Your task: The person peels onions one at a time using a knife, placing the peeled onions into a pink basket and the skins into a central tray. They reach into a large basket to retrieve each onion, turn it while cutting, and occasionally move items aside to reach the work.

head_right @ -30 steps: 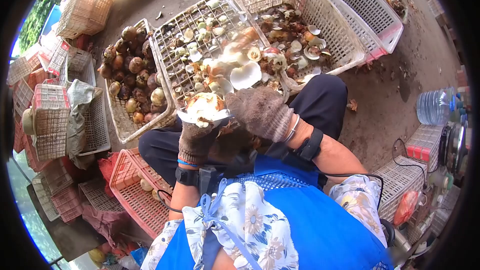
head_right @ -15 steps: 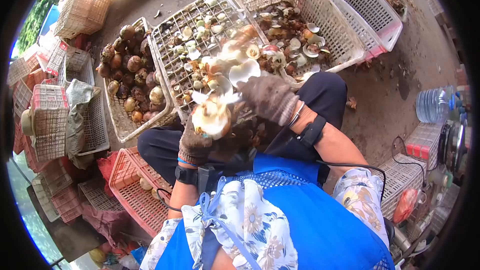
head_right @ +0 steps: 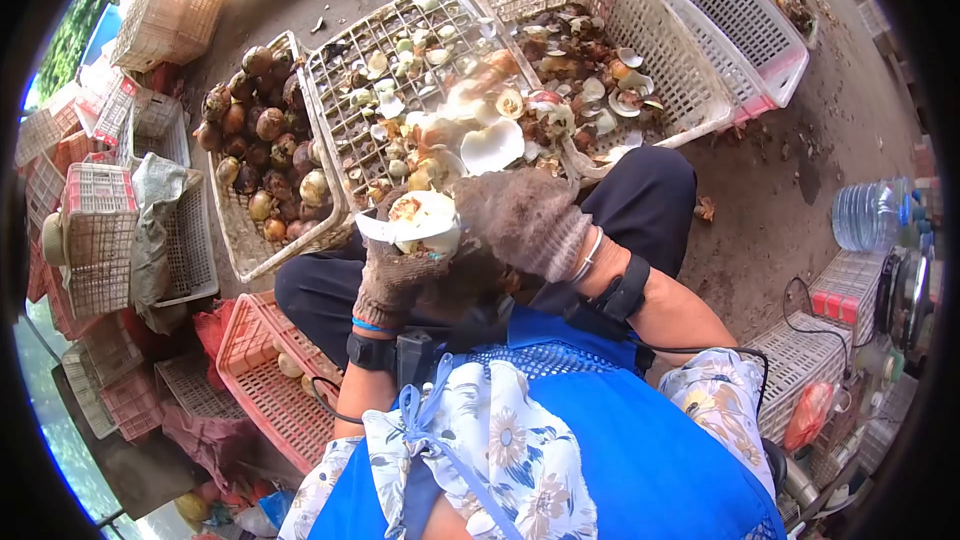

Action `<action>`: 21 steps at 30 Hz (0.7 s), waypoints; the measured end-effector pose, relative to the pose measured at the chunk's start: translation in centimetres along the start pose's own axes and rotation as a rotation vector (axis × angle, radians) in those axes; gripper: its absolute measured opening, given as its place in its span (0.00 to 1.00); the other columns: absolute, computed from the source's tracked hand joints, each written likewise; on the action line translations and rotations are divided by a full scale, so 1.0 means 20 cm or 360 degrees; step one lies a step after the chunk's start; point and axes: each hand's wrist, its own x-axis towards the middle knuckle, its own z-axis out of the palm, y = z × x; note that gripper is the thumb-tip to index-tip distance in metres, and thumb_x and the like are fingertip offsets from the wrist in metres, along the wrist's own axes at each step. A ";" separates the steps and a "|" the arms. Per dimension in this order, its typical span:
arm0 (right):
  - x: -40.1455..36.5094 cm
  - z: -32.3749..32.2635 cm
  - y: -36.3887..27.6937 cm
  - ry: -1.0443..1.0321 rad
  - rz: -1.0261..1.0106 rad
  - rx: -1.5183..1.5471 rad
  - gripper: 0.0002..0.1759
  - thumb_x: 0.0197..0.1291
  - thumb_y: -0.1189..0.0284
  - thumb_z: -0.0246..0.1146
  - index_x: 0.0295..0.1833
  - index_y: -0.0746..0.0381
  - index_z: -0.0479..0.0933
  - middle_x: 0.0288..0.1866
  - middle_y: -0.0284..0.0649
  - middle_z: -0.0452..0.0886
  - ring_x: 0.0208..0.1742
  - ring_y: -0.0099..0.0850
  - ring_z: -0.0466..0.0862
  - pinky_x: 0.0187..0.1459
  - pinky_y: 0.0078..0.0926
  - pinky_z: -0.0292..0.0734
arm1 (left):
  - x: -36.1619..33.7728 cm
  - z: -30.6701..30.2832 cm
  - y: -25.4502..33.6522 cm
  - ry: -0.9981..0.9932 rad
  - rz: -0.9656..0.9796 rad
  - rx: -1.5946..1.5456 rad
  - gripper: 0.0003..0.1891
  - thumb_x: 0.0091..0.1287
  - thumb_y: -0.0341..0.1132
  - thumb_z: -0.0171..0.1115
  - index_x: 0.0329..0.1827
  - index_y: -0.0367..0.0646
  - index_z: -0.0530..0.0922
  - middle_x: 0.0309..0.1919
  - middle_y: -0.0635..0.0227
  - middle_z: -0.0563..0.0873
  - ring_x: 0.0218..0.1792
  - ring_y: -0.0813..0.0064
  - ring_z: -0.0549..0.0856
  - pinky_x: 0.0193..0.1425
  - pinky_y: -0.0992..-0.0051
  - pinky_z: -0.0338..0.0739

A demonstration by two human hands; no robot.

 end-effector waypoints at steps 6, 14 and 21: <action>-0.08 0.21 0.18 -0.0066 0.1090 0.0644 0.12 0.58 0.69 0.63 0.47 0.61 0.78 0.34 0.50 0.83 0.38 0.42 0.85 0.40 0.38 0.80 | -0.01 0.18 -0.07 0.0672 -0.0524 -0.2037 0.48 0.47 0.41 0.81 0.70 0.35 0.63 0.55 0.61 0.81 0.54 0.68 0.82 0.60 0.67 0.80; 0.08 0.09 -0.15 0.0395 0.1380 0.2499 0.28 0.61 0.72 0.69 0.65 0.65 0.71 0.36 0.29 0.80 0.32 0.20 0.78 0.34 0.21 0.77 | -0.03 0.14 -0.04 0.0567 -0.0321 -0.1051 0.42 0.56 0.24 0.61 0.77 0.41 0.55 0.63 0.56 0.74 0.61 0.65 0.78 0.62 0.69 0.79; 0.03 0.23 0.04 0.0152 0.0775 0.1705 0.18 0.64 0.74 0.62 0.60 0.62 0.76 0.34 0.33 0.78 0.30 0.25 0.79 0.30 0.22 0.77 | 0.03 0.11 -0.03 0.0521 -0.0720 -0.1842 0.44 0.44 0.20 0.76 0.69 0.43 0.65 0.62 0.61 0.75 0.59 0.67 0.79 0.61 0.70 0.79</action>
